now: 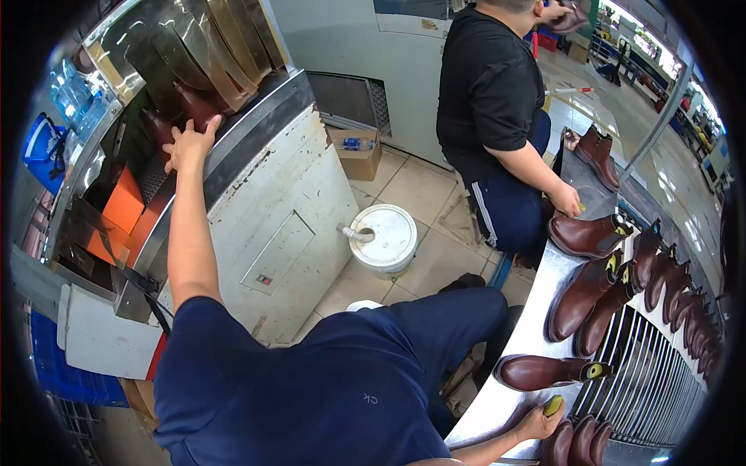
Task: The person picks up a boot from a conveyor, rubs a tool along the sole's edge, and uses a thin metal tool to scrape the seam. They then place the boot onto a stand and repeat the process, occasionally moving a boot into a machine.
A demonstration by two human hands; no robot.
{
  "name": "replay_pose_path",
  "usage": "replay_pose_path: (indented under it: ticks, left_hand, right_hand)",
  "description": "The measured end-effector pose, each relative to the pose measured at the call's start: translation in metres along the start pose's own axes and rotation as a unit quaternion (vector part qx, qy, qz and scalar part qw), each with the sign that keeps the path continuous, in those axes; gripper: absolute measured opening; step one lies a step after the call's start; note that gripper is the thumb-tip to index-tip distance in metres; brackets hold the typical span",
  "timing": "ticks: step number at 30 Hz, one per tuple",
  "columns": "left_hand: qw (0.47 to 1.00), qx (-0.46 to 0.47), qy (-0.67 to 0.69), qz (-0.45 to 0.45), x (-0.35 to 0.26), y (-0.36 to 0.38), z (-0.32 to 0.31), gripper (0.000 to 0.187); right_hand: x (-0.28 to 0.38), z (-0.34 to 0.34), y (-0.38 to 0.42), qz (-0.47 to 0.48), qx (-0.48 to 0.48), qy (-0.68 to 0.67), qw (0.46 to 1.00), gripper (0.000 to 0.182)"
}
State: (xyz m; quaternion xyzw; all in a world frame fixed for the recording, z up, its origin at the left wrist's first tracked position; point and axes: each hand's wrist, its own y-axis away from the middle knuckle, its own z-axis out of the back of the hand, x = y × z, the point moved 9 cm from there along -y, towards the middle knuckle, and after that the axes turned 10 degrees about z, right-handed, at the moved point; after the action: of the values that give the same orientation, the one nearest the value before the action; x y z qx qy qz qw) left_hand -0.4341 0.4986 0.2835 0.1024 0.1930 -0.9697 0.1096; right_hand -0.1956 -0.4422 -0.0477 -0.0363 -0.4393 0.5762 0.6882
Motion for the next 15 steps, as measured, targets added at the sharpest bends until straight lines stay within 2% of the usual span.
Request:
replay_pose_path:
  ticks: [3,8,11,12,13,15]
  left_hand:
    - [1.000,0.025,-0.009,-0.002,-0.003,-0.012,-0.004,0.096]
    - [0.996,0.083,-0.039,0.005,-0.002,-0.083,-0.042,0.093]
    - [0.987,0.067,-0.069,0.128,-0.001,-0.173,-0.090,0.094]
    - [0.987,0.077,-0.075,0.123,-0.026,-0.156,-0.075,0.089]
    - [0.995,0.084,-0.057,-0.008,-0.062,-0.136,-0.056,0.078]
    - [0.981,0.129,0.028,-0.139,-0.104,-0.077,-0.024,0.063]
  right_hand:
    - [0.008,-0.002,0.004,-0.061,-0.006,-0.045,0.997,0.036]
    - [0.008,-0.001,0.002,-0.057,-0.004,-0.043,0.997,0.037]
    - [0.013,0.003,0.004,-0.060,0.008,-0.027,0.998,0.037]
    - [0.017,0.004,0.003,-0.057,0.007,-0.025,0.998,0.037]
    - [0.020,0.006,0.003,-0.054,0.006,-0.022,0.998,0.037]
    - [0.038,0.005,-0.001,-0.012,0.003,-0.008,1.000,0.036]
